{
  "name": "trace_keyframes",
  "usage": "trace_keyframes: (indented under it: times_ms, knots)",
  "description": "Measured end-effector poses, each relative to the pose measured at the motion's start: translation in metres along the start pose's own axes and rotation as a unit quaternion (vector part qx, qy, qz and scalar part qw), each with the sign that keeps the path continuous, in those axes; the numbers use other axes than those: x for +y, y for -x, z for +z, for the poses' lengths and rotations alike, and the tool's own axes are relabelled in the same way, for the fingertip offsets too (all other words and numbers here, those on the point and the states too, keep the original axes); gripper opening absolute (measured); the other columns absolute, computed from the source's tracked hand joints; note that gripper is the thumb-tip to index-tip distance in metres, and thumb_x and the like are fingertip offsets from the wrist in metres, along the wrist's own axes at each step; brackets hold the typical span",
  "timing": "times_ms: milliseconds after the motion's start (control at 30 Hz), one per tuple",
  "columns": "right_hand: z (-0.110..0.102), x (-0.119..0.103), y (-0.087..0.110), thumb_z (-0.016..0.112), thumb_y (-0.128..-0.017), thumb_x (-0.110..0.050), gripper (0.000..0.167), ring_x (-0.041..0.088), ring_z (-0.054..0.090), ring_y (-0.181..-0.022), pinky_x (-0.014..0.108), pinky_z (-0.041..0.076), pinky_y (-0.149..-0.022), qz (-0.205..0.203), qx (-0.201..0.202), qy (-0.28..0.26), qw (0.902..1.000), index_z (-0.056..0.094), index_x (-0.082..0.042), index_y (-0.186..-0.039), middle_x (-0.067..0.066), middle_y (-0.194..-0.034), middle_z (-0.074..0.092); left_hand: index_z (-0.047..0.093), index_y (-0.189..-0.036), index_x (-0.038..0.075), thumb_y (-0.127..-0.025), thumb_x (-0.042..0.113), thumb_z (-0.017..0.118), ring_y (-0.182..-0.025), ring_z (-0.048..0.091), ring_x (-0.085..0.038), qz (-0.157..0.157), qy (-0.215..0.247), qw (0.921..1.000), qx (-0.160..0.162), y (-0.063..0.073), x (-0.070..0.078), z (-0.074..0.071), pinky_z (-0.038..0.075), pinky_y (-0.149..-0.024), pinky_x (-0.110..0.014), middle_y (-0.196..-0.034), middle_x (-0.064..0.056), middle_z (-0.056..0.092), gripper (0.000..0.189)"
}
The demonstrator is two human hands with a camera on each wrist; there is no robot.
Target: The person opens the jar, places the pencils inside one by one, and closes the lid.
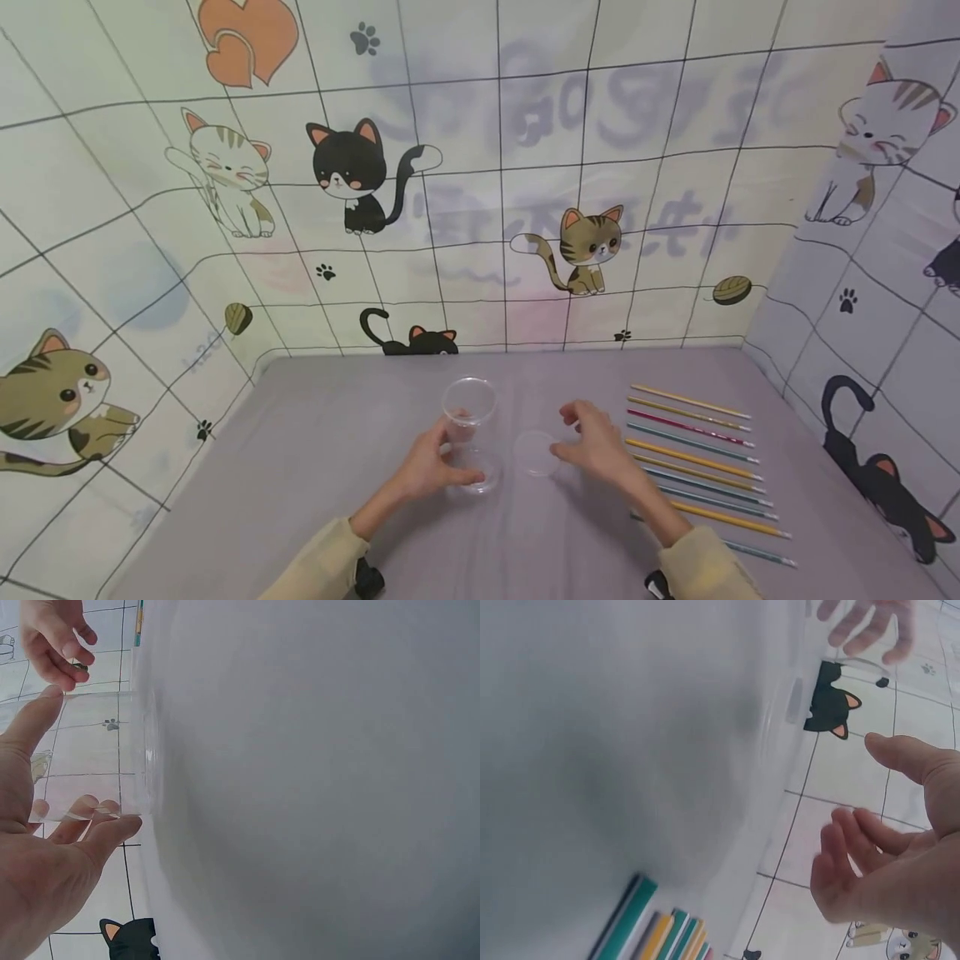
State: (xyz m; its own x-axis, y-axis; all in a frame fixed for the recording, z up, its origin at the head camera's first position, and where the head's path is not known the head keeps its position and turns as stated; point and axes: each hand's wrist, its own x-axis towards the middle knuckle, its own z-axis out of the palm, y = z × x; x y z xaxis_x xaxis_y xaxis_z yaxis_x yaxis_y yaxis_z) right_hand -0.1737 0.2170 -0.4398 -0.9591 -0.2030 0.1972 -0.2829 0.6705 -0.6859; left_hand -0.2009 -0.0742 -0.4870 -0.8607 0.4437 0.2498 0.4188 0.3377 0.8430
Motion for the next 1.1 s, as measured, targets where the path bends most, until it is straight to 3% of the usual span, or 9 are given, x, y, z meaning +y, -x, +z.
trace_keyframes:
  times_ms: [333,633,867,1000,1100]
  knots:
    - [-0.024,0.013,0.015,0.08,-0.081,-0.001,0.031,0.024,0.061,-0.082,0.029,0.053,-0.068,-0.025,-0.03,-0.028,0.9988,0.062,0.003,-0.106,0.012,-0.095,0.062,0.049,-0.137,0.012,-0.069,0.019,0.094,-0.114,0.061,-0.028,0.012,-0.009,0.9999,0.001,0.001,0.002,-0.002,0.052,-0.093,-0.041,-0.121,-0.016,0.064,0.082]
    - [-0.047,0.022,0.031,0.077,-0.083,0.001,0.024,0.022,0.06,-0.08,0.028,0.053,-0.064,0.013,-0.082,-0.045,0.9955,0.063,0.004,-0.103,0.01,-0.093,0.062,0.048,-0.139,0.011,-0.07,0.019,0.094,-0.115,0.06,-0.03,0.001,-0.003,1.0,-0.005,0.002,0.002,-0.002,0.053,-0.093,-0.041,-0.124,-0.017,0.062,0.083]
    - [-0.06,0.038,0.038,0.074,-0.084,0.002,0.021,0.017,0.06,-0.075,0.026,0.053,-0.064,-0.007,-0.132,-0.034,0.9907,0.063,0.004,-0.102,0.009,-0.091,0.062,0.049,-0.137,0.01,-0.069,0.018,0.094,-0.115,0.061,-0.028,0.004,-0.004,1.0,-0.003,0.003,0.002,-0.002,0.052,-0.095,-0.042,-0.123,-0.017,0.063,0.082]
    - [-0.062,0.047,0.045,0.075,-0.084,0.0,0.022,0.013,0.06,-0.075,0.026,0.054,-0.065,-0.024,-0.129,-0.022,0.9911,0.065,0.003,-0.102,0.009,-0.092,0.064,0.049,-0.137,0.011,-0.069,0.018,0.094,-0.115,0.06,-0.029,0.003,0.001,1.0,-0.003,0.003,0.002,-0.003,0.052,-0.094,-0.041,-0.123,-0.018,0.063,0.082]
    - [-0.063,0.054,0.053,0.077,-0.084,-0.004,0.026,0.011,0.062,-0.078,0.027,0.054,-0.066,-0.009,-0.114,-0.028,0.993,0.066,0.003,-0.107,0.01,-0.097,0.066,0.048,-0.138,0.011,-0.069,0.018,0.094,-0.116,0.06,-0.03,0.001,0.005,1.0,-0.005,0.003,0.001,-0.003,0.053,-0.093,-0.04,-0.124,-0.018,0.062,0.083]
